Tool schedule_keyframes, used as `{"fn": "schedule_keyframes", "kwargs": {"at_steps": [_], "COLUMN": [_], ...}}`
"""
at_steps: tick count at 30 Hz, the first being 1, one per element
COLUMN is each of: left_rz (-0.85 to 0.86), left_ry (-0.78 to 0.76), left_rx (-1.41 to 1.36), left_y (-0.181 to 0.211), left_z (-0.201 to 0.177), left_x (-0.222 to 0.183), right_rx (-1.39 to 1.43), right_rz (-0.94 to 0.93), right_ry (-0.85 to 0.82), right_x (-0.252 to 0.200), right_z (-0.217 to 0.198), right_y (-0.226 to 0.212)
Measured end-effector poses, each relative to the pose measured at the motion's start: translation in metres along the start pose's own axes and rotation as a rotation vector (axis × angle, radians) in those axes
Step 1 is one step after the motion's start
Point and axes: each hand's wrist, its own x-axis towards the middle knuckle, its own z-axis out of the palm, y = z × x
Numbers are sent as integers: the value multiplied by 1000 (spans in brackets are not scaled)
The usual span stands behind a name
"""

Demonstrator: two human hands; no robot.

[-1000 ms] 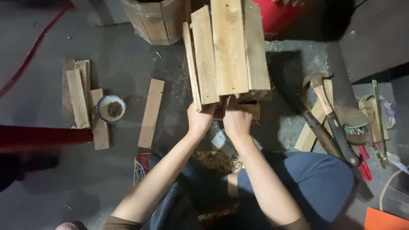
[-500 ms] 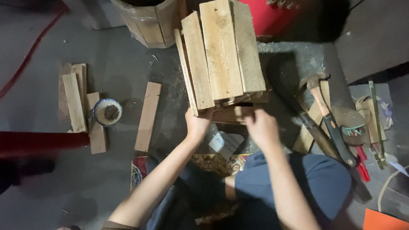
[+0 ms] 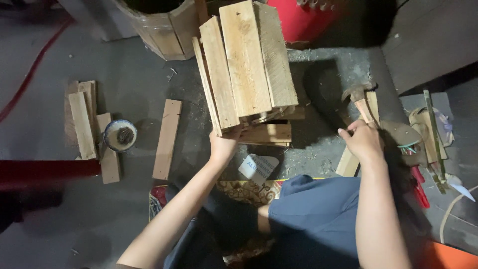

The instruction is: Assembling a wooden drum by splitting wood slats and hammering them onto a frame

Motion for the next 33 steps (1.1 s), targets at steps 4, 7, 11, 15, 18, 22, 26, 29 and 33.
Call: {"fn": "schedule_keyframes", "kwargs": {"at_steps": [4,7,11,15,18,22,26,29,33], "left_rz": [12,7,54,86,101,119,146,167,187], "left_ry": [16,48,-21,-74,-74,-51,-49,-50,-48], "left_rx": [-13,-1,0,-2,11,14,23,24,19], "left_y": [-11,-11,-11,-19,-19,-20,-21,-22,-26], "left_z": [1,2,7,7,9,8,8,8,6], "left_x": [8,7,11,14,16,15,17,19,17], "right_rx": [26,69,102,83,26,-12,38,-91,-5], "right_rz": [58,112,85,45,154,208,206,128,27], "right_ry": [-144,-165,31,327,178,96,200,359,596], "right_x": [6,6,30,65,70,83,91,75,49], "right_z": [-4,-14,-1,14,11,27,34,19,0], "right_y": [-19,-31,7,74,70,66,76,62,57]}}
